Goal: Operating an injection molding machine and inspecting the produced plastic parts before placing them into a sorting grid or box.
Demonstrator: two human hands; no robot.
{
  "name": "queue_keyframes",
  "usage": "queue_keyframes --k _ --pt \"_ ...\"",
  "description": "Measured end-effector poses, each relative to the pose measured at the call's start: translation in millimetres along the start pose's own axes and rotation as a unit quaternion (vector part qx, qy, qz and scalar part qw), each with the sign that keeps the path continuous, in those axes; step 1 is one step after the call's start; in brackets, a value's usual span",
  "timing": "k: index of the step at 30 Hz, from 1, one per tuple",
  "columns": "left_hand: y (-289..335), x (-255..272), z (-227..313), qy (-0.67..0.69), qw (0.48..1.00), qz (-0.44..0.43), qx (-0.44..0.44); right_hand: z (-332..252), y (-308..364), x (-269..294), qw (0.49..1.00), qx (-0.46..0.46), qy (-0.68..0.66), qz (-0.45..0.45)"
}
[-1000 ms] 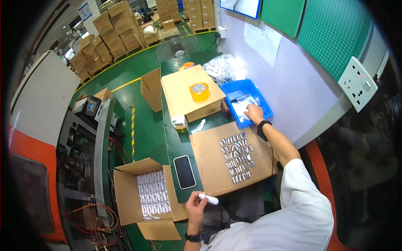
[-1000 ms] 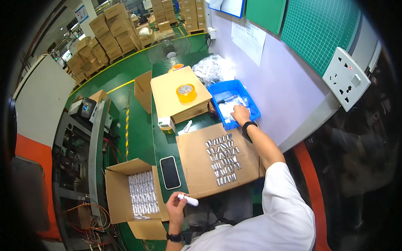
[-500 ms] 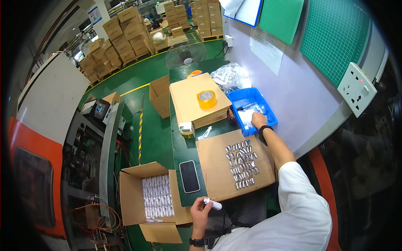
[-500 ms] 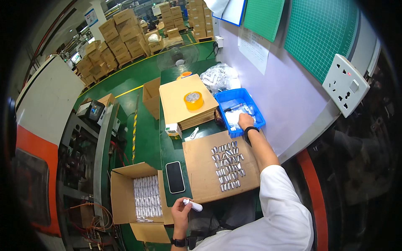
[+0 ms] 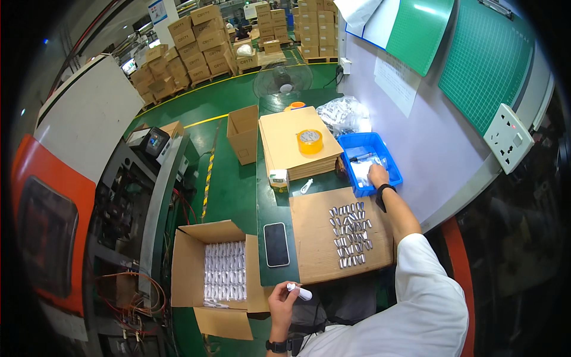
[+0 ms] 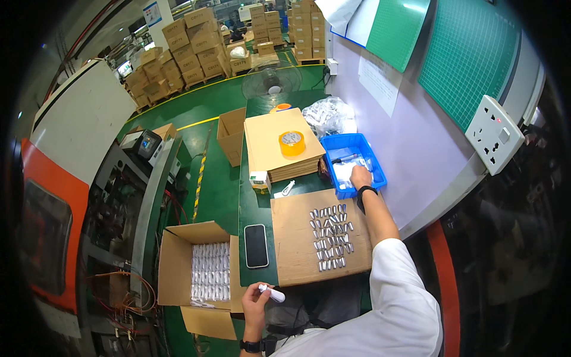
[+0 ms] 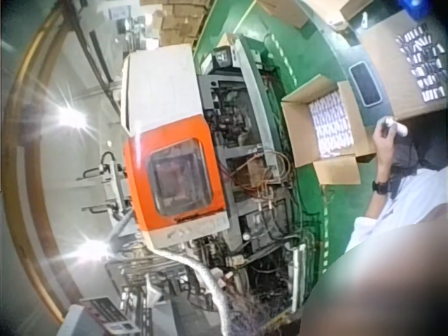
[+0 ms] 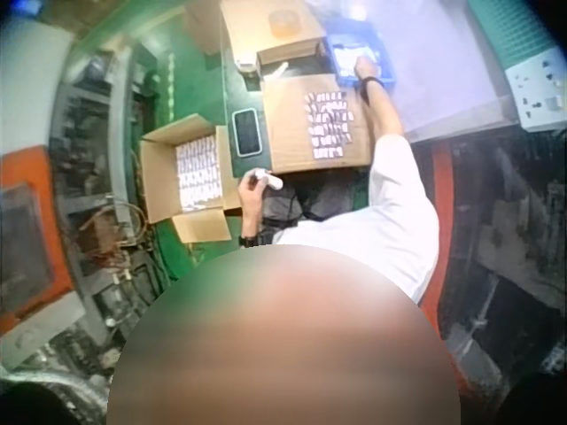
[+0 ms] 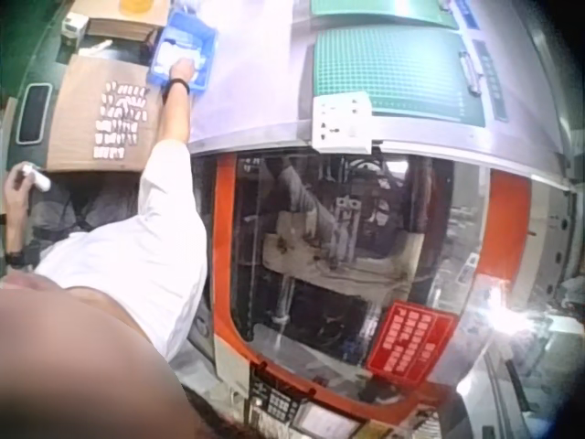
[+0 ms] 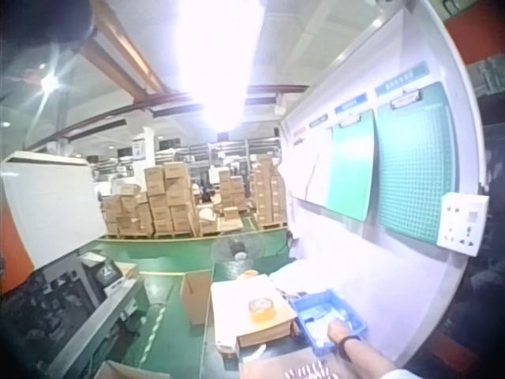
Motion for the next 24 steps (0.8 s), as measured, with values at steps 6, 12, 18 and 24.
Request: queue_keyframes --k 6,12,18,24 --pt "4 -1 6 0.008 1.0 -0.004 0.0 6 5 4 0.995 0.033 -0.087 0.03" --pt "14 4 7 -0.016 1.0 0.0 -0.011 14 -2 2 0.999 0.012 0.006 -0.041" --pt "24 6 3 -0.012 0.998 0.056 0.002 16 -16 -11 1.0 0.002 0.002 0.003" --pt "22 0 5 0.0 0.999 0.051 0.005 15 3 7 0.978 0.067 -0.173 0.092"
Point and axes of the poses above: each hand's wrist, its own y-axis away from the middle knuckle, its own x-axis out of the back of the hand, z = x × y, the point moved 1 cm from there along -y, towards the middle knuckle, and after that the axes turned 15 degrees about -z, right-handed, at the moved point
